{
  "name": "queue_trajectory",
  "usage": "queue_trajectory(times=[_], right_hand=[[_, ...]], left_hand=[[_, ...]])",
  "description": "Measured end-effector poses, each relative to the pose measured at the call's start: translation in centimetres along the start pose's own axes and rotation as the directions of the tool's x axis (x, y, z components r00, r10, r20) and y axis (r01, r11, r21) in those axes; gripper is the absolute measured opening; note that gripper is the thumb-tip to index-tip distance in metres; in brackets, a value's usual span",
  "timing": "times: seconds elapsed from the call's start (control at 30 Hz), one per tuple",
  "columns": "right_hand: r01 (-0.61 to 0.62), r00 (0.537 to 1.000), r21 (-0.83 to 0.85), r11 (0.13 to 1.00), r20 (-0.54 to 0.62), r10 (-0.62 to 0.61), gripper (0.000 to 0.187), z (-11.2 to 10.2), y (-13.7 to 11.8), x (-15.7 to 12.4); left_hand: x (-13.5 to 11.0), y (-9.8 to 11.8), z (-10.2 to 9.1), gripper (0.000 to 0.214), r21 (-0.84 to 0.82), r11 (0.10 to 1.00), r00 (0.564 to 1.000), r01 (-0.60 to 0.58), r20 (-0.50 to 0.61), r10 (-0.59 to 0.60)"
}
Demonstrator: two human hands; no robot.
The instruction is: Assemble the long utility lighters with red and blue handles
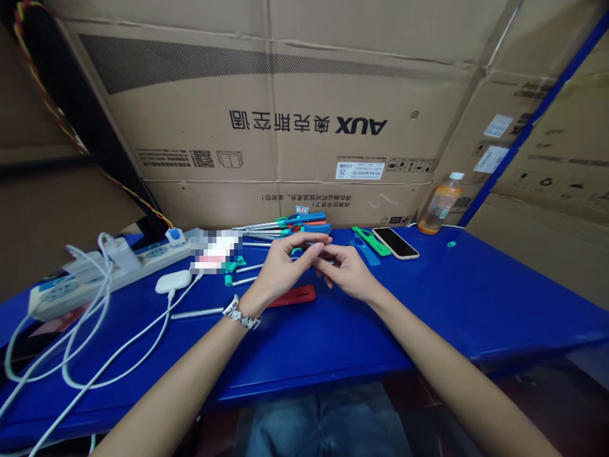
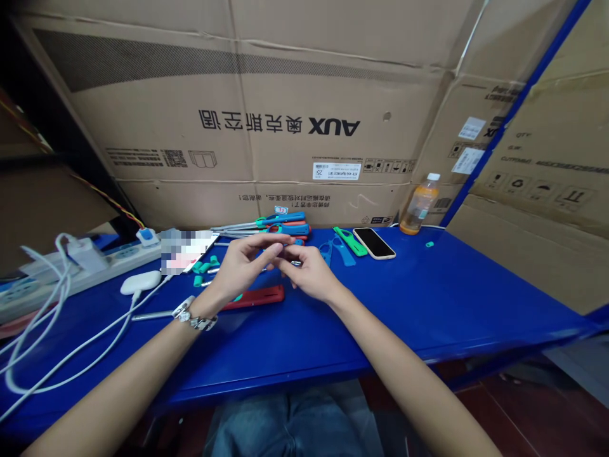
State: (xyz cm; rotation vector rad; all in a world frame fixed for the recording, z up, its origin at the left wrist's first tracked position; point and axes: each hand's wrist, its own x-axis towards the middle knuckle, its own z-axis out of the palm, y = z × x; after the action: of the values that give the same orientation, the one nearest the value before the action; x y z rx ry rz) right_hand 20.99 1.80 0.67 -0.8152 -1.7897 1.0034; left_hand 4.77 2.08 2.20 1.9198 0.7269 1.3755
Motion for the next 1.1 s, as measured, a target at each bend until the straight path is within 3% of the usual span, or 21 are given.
queue_trajectory(times=[0.1,0.17,0.27,0.43,0.53,0.7,0.8,0.97,1.03,1.1], right_hand=[[0.026,0.992,-0.008,1.000,-0.120,-0.027,0.033,0.7,0.4,0.4],[0.042,0.985,-0.014,0.999,-0.165,-0.043,0.028,1.1,0.6,0.5],[0.055,0.986,-0.035,0.998,-0.156,-0.060,0.029,1.0,0.5,0.3],[0.020,0.997,-0.030,0.999,0.075,-0.017,0.037,-0.2,-0.5,-0.2],[0.064,0.998,-0.053,0.997,-0.005,-0.065,0.036,0.0,-0.4,0.1],[0.098,0.976,-0.046,0.994,-0.190,-0.105,0.034,1.5,0.6,0.7],[0.096,0.981,-0.030,0.995,-0.166,-0.099,0.033,1.4,0.8,0.5],[0.037,0.998,-0.020,0.999,0.055,-0.036,0.040,0.2,-0.4,-0.1],[0.038,0.999,-0.023,0.999,0.015,-0.037,0.039,0.2,-0.5,-0.1],[0.056,0.996,-0.020,0.998,-0.065,-0.058,0.036,0.7,-0.2,0.1]], left_hand=[[0.2,0.0,0.7,0.020,0.012,1.000,0.989,-0.010,-0.146,0.011],[0.3,0.0,0.9,0.016,0.020,1.000,0.984,-0.015,-0.179,0.019],[0.2,0.1,0.6,0.010,0.040,0.998,0.991,-0.053,-0.119,0.057],[-0.2,0.0,-0.6,0.019,0.073,0.991,0.993,-0.115,0.000,0.115],[-0.1,-0.1,-0.4,0.020,0.100,0.986,0.989,-0.134,-0.041,0.139],[0.0,0.1,0.5,0.013,0.074,0.996,0.978,-0.053,-0.196,0.067],[0.0,0.1,0.1,0.010,0.056,0.997,0.978,-0.053,-0.200,0.063],[-0.2,0.1,-0.7,0.020,-0.032,0.999,0.999,0.026,-0.045,-0.027],[-0.2,0.1,-0.5,0.024,-0.027,0.999,0.999,0.034,-0.017,-0.035],[-0.2,0.0,-0.1,0.024,-0.016,1.000,0.997,0.024,-0.071,-0.025]])
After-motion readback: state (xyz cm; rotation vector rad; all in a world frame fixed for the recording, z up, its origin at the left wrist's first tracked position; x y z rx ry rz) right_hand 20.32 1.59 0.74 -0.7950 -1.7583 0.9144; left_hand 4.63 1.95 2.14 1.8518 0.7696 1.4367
